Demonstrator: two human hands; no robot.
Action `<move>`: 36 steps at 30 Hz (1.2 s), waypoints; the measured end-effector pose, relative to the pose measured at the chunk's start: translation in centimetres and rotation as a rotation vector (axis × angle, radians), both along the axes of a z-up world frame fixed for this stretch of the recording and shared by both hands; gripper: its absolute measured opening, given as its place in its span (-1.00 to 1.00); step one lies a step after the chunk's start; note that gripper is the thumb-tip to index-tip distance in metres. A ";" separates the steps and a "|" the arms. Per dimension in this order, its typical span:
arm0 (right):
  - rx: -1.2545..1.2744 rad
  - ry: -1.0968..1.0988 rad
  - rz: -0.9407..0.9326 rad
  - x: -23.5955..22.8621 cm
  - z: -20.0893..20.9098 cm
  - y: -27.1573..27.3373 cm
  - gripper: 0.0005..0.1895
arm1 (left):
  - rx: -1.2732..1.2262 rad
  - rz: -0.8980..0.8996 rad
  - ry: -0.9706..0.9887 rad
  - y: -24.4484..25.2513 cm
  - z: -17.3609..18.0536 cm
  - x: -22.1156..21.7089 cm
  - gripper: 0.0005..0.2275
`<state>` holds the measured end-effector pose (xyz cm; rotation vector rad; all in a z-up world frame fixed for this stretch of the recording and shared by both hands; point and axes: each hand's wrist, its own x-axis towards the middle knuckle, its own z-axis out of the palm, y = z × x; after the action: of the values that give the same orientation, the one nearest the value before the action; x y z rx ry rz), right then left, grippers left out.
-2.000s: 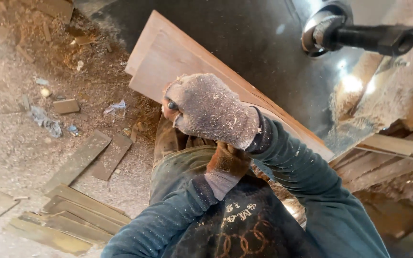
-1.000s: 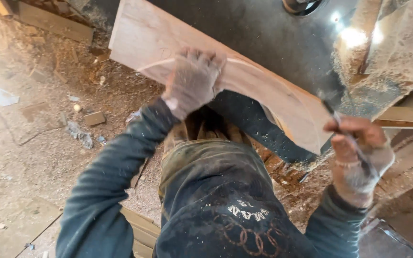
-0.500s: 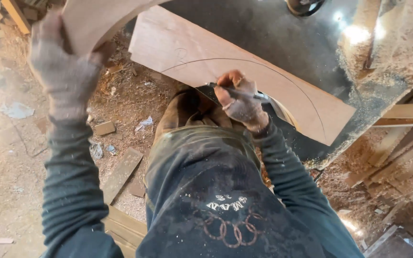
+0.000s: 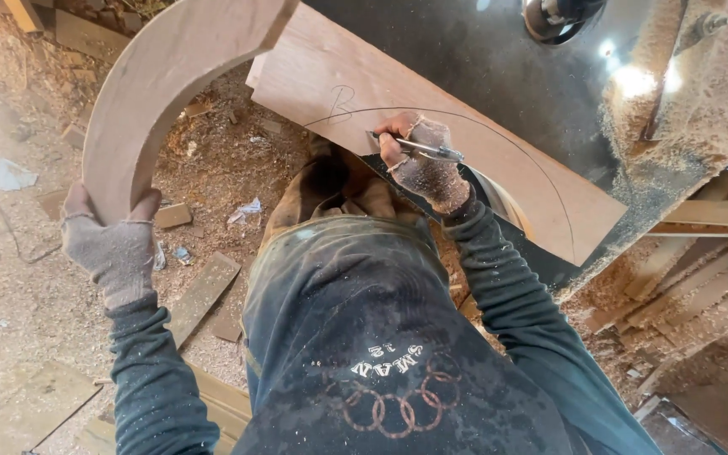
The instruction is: Tracing a curved wooden template onto several rectangular wood blocks using a pen on a workbench.
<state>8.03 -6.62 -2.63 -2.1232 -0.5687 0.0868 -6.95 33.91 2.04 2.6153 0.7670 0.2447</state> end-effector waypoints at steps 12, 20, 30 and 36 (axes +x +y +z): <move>0.065 0.077 -0.021 0.1 2.0 0.8 -0.81 | -0.032 -0.046 -0.012 -1.8 0.6 2.3 -0.51; 0.006 0.043 -0.008 -0.2 1.8 0.3 -0.76 | -0.088 -0.036 -0.065 -1.9 1.1 3.3 -0.51; 0.021 0.068 0.010 -0.1 1.7 0.4 -0.79 | -0.116 -0.166 -0.085 -0.5 1.3 6.4 -0.51; 0.303 0.061 -0.254 -0.7 3.6 -0.9 -0.78 | -0.046 -0.279 0.011 0.3 0.2 15.5 -0.51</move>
<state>7.32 -7.49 0.97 -1.8722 -0.2539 -0.0734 8.55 34.17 2.20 2.6415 0.3978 0.1303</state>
